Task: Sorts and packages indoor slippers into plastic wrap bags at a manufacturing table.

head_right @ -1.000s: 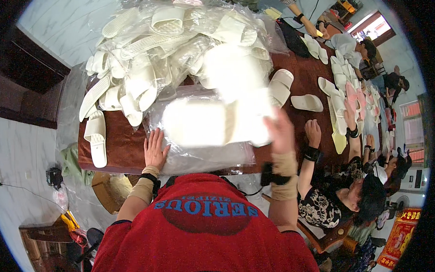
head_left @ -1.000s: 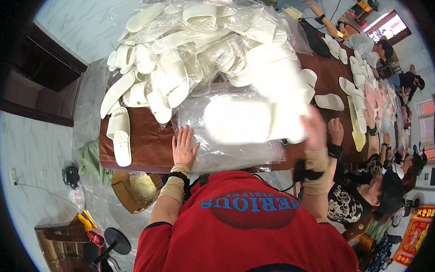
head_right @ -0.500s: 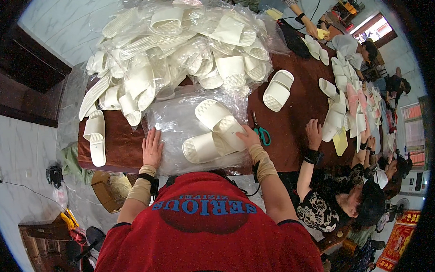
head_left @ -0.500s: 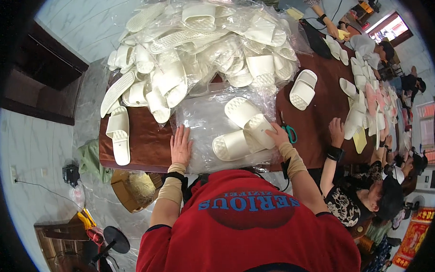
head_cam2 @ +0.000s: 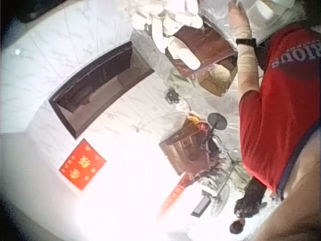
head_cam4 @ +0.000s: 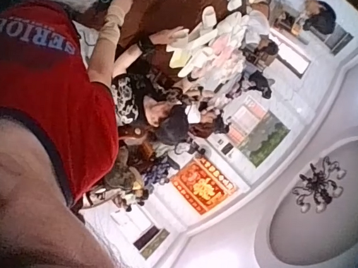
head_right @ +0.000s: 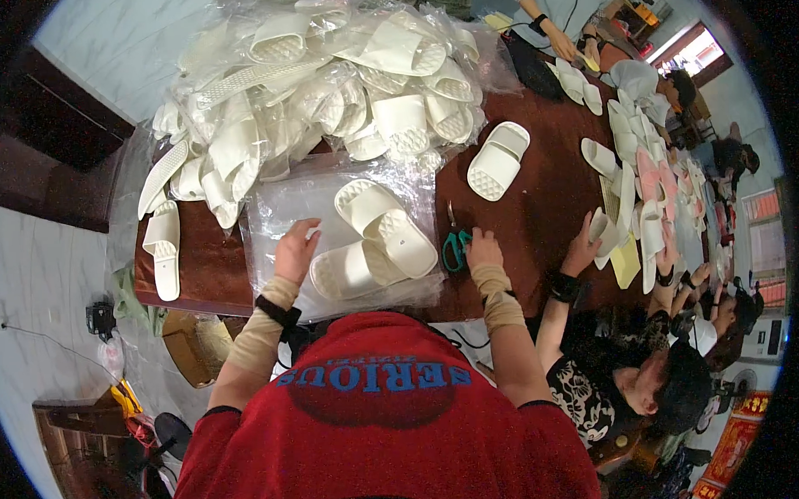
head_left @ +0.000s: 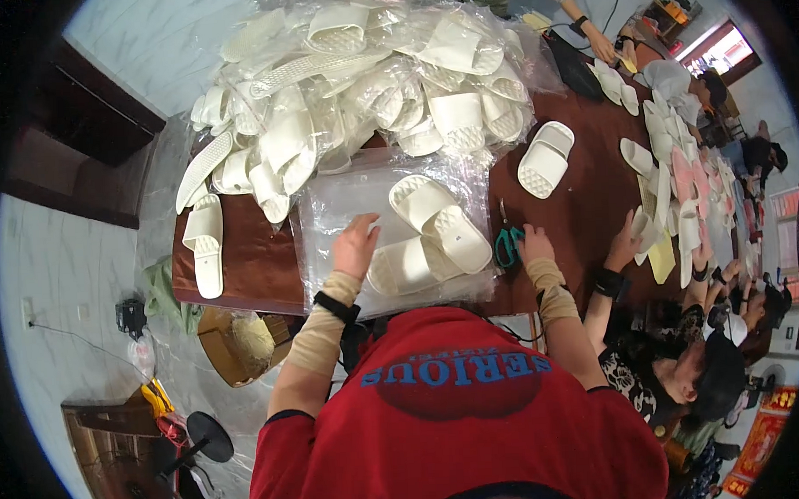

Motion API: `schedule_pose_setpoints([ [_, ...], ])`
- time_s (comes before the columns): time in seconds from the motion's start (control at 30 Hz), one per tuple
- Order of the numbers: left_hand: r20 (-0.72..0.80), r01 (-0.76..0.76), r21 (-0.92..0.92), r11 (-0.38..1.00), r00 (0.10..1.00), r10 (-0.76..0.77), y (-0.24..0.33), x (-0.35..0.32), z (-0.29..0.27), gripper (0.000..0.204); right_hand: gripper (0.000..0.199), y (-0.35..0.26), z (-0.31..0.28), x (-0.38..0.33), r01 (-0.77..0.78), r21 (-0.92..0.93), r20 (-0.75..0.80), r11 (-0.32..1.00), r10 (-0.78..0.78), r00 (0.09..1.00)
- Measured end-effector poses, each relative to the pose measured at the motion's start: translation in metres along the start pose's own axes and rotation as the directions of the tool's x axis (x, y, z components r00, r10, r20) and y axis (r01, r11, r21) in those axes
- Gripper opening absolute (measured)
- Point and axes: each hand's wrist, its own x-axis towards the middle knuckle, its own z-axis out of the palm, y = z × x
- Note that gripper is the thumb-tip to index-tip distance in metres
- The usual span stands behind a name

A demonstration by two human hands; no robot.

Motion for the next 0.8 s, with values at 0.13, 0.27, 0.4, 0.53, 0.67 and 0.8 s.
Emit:
schedule_pose_setpoints([
  [0.13, 0.181, 0.262, -0.221, 0.94, 0.958, -0.224, -0.013, 0.007, 0.047, 0.026, 0.04, -0.006, 0.011, -0.006, 0.083, -0.043, -0.022, 0.996, -0.084, 0.996],
  [0.27, 0.254, 0.299, -0.119, 0.947, 0.931, -0.262, -0.025, 0.006, 0.049, 0.031, 0.043, -0.008, 0.014, -0.011, 0.117, 0.025, -0.049, 0.993, -0.116, 0.992],
  [0.4, 0.165, 0.04, -0.055, 0.998, 0.986, -0.031, -0.04, 0.004, 0.047, 0.038, 0.055, -0.01, 0.017, -0.01, 0.041, 0.087, 0.043, 0.995, -0.045, 0.998],
  [0.53, 0.233, 0.027, -0.095, 0.995, 0.972, -0.005, -0.036, 0.0, 0.059, 0.036, 0.062, -0.02, 0.01, -0.019, 0.083, 0.078, 0.06, 0.994, -0.088, 0.994],
  [0.67, 0.33, 0.21, -0.214, 0.954, 0.935, -0.132, -0.038, 0.007, 0.049, 0.037, 0.068, -0.021, 0.006, -0.009, 0.098, 0.008, 0.115, 0.995, -0.098, 0.988],
  [0.8, 0.45, 0.289, -0.239, 0.927, 0.879, -0.158, -0.012, 0.009, 0.006, 0.023, 0.067, -0.013, 0.008, -0.006, 0.077, 0.049, 0.129, 0.996, -0.083, 0.988],
])
